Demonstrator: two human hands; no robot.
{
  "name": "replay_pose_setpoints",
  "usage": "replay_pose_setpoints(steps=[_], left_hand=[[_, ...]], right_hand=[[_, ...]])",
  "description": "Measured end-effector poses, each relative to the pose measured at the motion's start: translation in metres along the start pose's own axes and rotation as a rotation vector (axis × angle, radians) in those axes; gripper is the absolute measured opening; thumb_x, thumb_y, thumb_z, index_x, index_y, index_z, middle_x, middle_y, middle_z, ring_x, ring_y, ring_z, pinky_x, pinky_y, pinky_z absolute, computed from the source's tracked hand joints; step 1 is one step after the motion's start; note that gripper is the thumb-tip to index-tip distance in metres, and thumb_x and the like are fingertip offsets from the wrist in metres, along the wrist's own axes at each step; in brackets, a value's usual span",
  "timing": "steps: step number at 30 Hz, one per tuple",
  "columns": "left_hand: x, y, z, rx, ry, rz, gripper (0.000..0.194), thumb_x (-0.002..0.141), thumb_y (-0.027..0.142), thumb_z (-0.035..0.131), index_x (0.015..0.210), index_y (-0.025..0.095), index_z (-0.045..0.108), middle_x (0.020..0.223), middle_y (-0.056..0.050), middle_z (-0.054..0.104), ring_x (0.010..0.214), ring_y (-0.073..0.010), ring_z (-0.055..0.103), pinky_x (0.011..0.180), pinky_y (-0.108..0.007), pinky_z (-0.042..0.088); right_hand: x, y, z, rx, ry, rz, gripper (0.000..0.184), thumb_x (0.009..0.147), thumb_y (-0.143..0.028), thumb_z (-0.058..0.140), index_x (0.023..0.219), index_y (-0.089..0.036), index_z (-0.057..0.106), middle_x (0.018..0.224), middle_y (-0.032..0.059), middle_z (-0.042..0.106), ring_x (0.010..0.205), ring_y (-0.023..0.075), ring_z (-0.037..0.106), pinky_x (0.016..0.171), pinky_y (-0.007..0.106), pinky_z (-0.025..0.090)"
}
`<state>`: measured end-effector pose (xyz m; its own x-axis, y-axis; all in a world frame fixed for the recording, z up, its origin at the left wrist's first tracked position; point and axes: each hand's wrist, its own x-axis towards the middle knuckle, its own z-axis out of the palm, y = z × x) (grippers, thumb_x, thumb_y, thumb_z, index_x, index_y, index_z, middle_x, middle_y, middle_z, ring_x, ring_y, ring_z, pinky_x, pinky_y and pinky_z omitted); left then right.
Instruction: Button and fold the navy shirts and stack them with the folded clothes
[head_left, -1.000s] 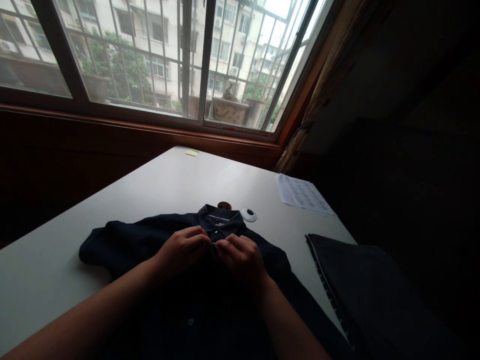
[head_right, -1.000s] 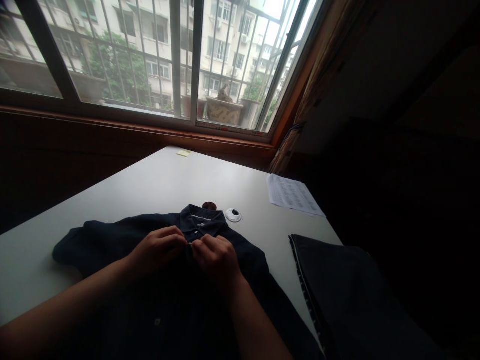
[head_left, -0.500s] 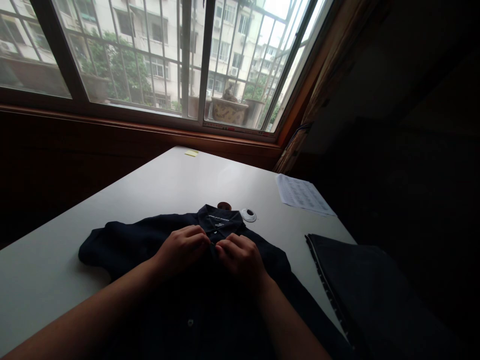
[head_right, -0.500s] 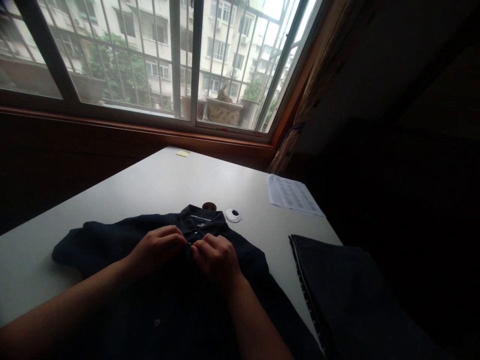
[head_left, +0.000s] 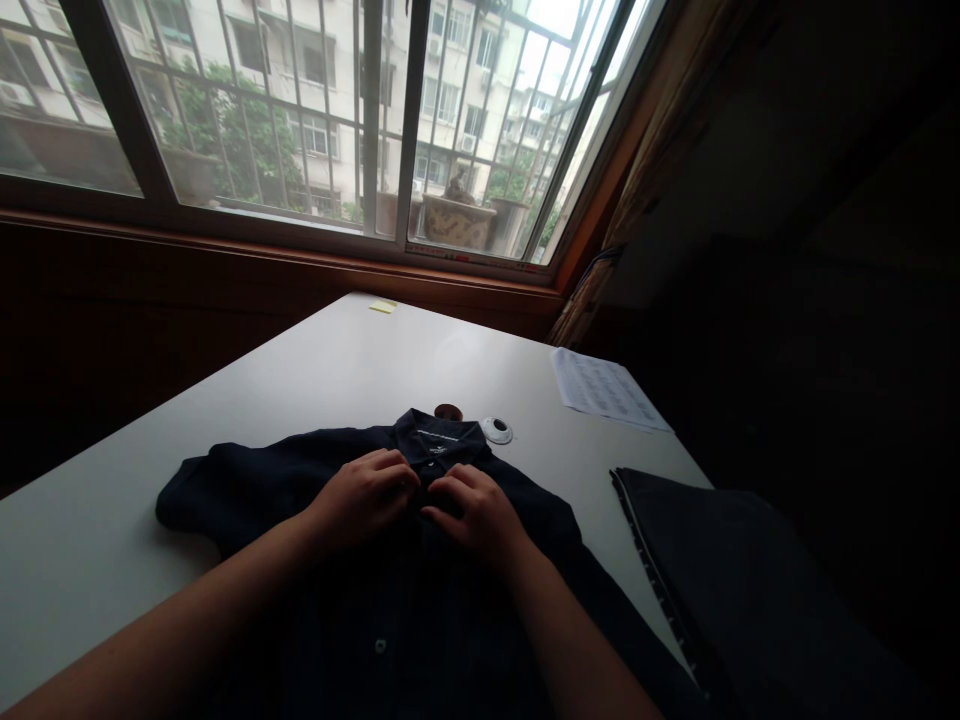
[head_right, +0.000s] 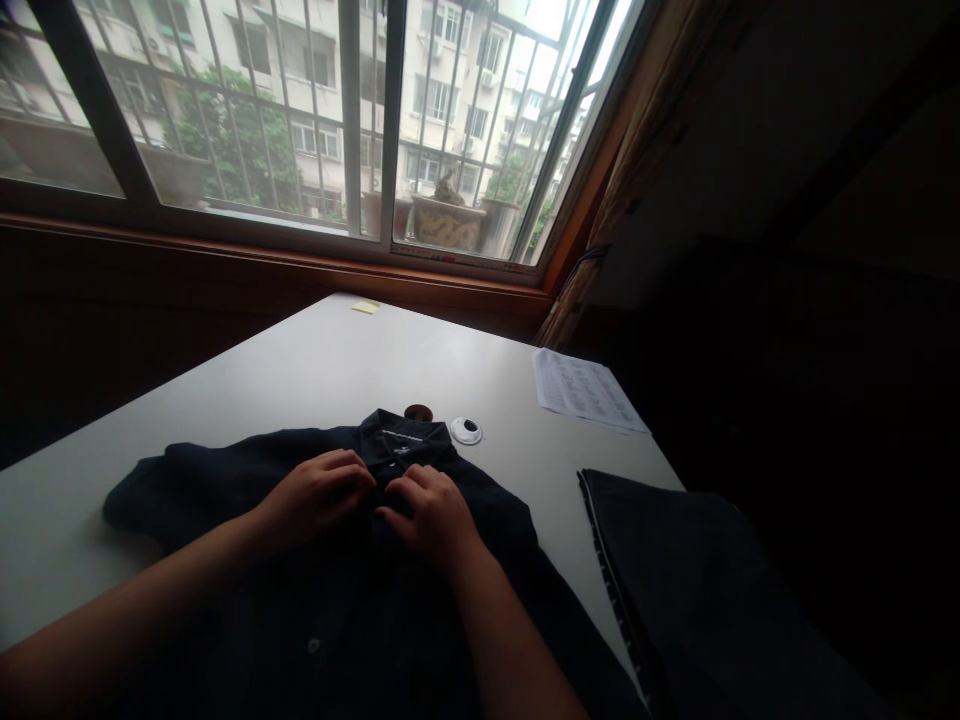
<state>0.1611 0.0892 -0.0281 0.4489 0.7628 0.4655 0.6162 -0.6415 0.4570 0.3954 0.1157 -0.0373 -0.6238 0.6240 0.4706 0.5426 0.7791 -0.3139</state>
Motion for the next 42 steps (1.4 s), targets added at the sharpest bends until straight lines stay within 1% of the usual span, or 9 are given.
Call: replay_pose_setpoints(steps=[4,10,14,21,25,30,33,37,42], left_hand=[[0.0,-0.002,0.002,0.017,-0.024,0.017,0.013,0.095,0.021,0.061,0.105,0.023,0.07,0.098,-0.004,0.067,0.088,-0.0188,0.061,0.078,-0.03,0.05],[-0.002,-0.011,0.009,0.05,-0.049,0.068,0.014,0.096,0.026,0.062,0.107,0.024,0.071,0.096,-0.004,0.068,0.087,-0.0181,0.059,0.076,-0.03,0.05],[-0.002,-0.011,0.009,0.038,-0.055,0.081,0.016,0.097,0.025,0.061,0.11,0.026,0.071,0.098,-0.005,0.067,0.089,-0.0185,0.058,0.076,-0.029,0.05],[0.0,-0.006,0.004,-0.03,-0.066,0.03,0.011,0.095,0.02,0.062,0.098,0.024,0.071,0.1,-0.004,0.067,0.09,-0.0194,0.058,0.08,-0.031,0.05],[-0.001,-0.009,0.006,-0.048,-0.076,0.014,0.009,0.094,0.021,0.063,0.099,0.022,0.069,0.1,-0.005,0.067,0.09,-0.0197,0.059,0.08,-0.032,0.051],[-0.002,-0.011,0.006,-0.037,-0.083,0.027,0.02,0.095,0.019,0.06,0.112,0.025,0.07,0.102,-0.005,0.066,0.092,-0.0202,0.059,0.079,-0.031,0.05],[-0.001,-0.008,0.004,-0.05,-0.082,0.039,0.016,0.096,0.02,0.059,0.105,0.024,0.072,0.101,-0.005,0.067,0.091,-0.0197,0.058,0.079,-0.031,0.05],[0.0,-0.005,0.004,-0.065,-0.085,0.002,0.011,0.095,0.019,0.061,0.098,0.023,0.071,0.1,-0.005,0.066,0.091,-0.0202,0.058,0.08,-0.031,0.049],[0.0,-0.008,0.006,-0.066,-0.11,-0.035,0.008,0.094,0.019,0.063,0.1,0.022,0.068,0.101,-0.004,0.066,0.093,-0.0209,0.057,0.082,-0.032,0.048]], right_hand=[[0.0,0.001,0.0,0.034,-0.029,0.018,0.031,0.083,-0.036,0.079,0.109,-0.024,0.067,0.097,0.0044,0.066,0.091,0.0219,0.063,0.081,0.036,0.053],[0.001,0.002,0.001,0.068,-0.044,0.031,0.034,0.081,-0.035,0.082,0.109,-0.025,0.067,0.099,0.0043,0.065,0.094,0.0225,0.063,0.082,0.036,0.054],[0.002,0.001,0.001,0.086,-0.036,0.045,0.035,0.079,-0.033,0.083,0.109,-0.026,0.068,0.097,0.0031,0.065,0.092,0.0217,0.063,0.08,0.035,0.054],[0.003,0.0,-0.001,0.127,-0.033,0.069,0.034,0.077,-0.029,0.084,0.107,-0.026,0.069,0.096,0.0026,0.064,0.089,0.0209,0.063,0.079,0.035,0.054],[0.002,0.0,-0.001,0.162,-0.04,0.086,0.033,0.077,-0.028,0.083,0.106,-0.025,0.069,0.096,0.0024,0.064,0.091,0.0208,0.063,0.08,0.035,0.054],[0.002,0.0,-0.002,0.177,-0.036,0.087,0.031,0.077,-0.027,0.083,0.105,-0.025,0.069,0.096,0.0023,0.063,0.091,0.0208,0.063,0.08,0.035,0.054],[0.003,0.0,-0.002,0.187,-0.038,0.093,0.031,0.078,-0.027,0.083,0.106,-0.025,0.07,0.096,0.0027,0.063,0.091,0.0209,0.062,0.08,0.035,0.054],[0.002,0.001,-0.002,0.201,-0.054,0.107,0.031,0.078,-0.028,0.082,0.107,-0.025,0.07,0.097,0.0033,0.063,0.091,0.0212,0.061,0.081,0.035,0.053],[0.003,0.0,-0.003,0.22,-0.085,0.131,0.032,0.079,-0.029,0.082,0.108,-0.024,0.071,0.098,0.0036,0.063,0.093,0.0214,0.061,0.082,0.035,0.052]])
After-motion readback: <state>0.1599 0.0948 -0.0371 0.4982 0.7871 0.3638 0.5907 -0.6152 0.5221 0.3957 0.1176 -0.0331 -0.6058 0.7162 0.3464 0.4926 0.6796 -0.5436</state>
